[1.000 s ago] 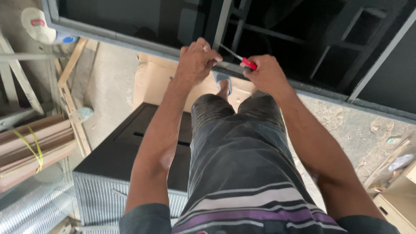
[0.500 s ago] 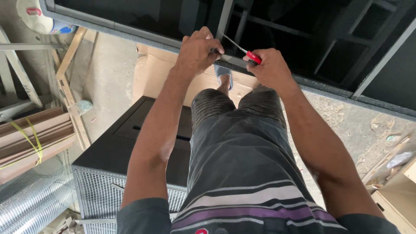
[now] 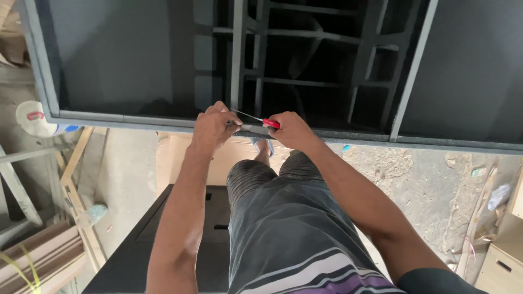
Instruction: Applying adhesive foam gasket tape to the edges of a speaker cabinet and trimming it with a utility knife.
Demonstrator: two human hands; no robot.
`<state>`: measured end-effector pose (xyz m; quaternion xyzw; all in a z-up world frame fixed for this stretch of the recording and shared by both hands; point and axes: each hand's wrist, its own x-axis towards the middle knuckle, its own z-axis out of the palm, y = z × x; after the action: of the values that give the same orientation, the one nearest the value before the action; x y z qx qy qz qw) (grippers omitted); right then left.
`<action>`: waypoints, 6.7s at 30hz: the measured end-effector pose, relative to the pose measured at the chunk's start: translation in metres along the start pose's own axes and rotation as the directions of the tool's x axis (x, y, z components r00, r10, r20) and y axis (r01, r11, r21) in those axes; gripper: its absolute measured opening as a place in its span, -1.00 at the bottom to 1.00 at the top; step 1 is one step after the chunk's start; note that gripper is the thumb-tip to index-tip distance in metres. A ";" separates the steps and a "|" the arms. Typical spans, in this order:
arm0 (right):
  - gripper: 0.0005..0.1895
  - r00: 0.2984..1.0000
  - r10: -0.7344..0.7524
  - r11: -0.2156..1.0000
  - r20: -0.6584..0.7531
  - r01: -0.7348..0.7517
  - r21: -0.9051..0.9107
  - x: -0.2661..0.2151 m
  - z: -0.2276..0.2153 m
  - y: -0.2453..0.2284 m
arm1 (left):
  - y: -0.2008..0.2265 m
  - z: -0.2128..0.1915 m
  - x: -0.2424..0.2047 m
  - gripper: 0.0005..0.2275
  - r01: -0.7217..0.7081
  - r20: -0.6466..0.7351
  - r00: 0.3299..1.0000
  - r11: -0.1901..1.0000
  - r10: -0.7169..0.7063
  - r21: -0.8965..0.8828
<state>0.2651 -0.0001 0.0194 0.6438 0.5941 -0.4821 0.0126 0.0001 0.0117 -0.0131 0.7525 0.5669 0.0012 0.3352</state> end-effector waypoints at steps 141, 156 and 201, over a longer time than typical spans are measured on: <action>-0.70 0.999 -0.013 0.997 0.053 0.017 -0.069 0.042 0.024 -0.027 | -0.001 -0.004 0.005 -0.79 -0.043 -0.059 0.998 0.898 0.019 -0.437; -0.75 0.990 0.069 0.997 0.123 -0.071 0.009 0.023 0.003 -0.042 | 0.006 0.005 0.000 -0.88 -0.041 -0.129 0.992 0.913 -0.013 -0.406; -0.82 0.979 0.176 0.984 -0.106 -0.172 0.045 -0.132 -0.187 0.289 | 0.030 0.010 0.022 -0.89 -0.072 0.067 0.996 0.921 0.051 0.384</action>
<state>0.6249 -0.0739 0.0424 0.7189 0.5264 -0.4537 0.0107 0.0372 0.0219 -0.0140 0.8209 0.5226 -0.1207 0.1960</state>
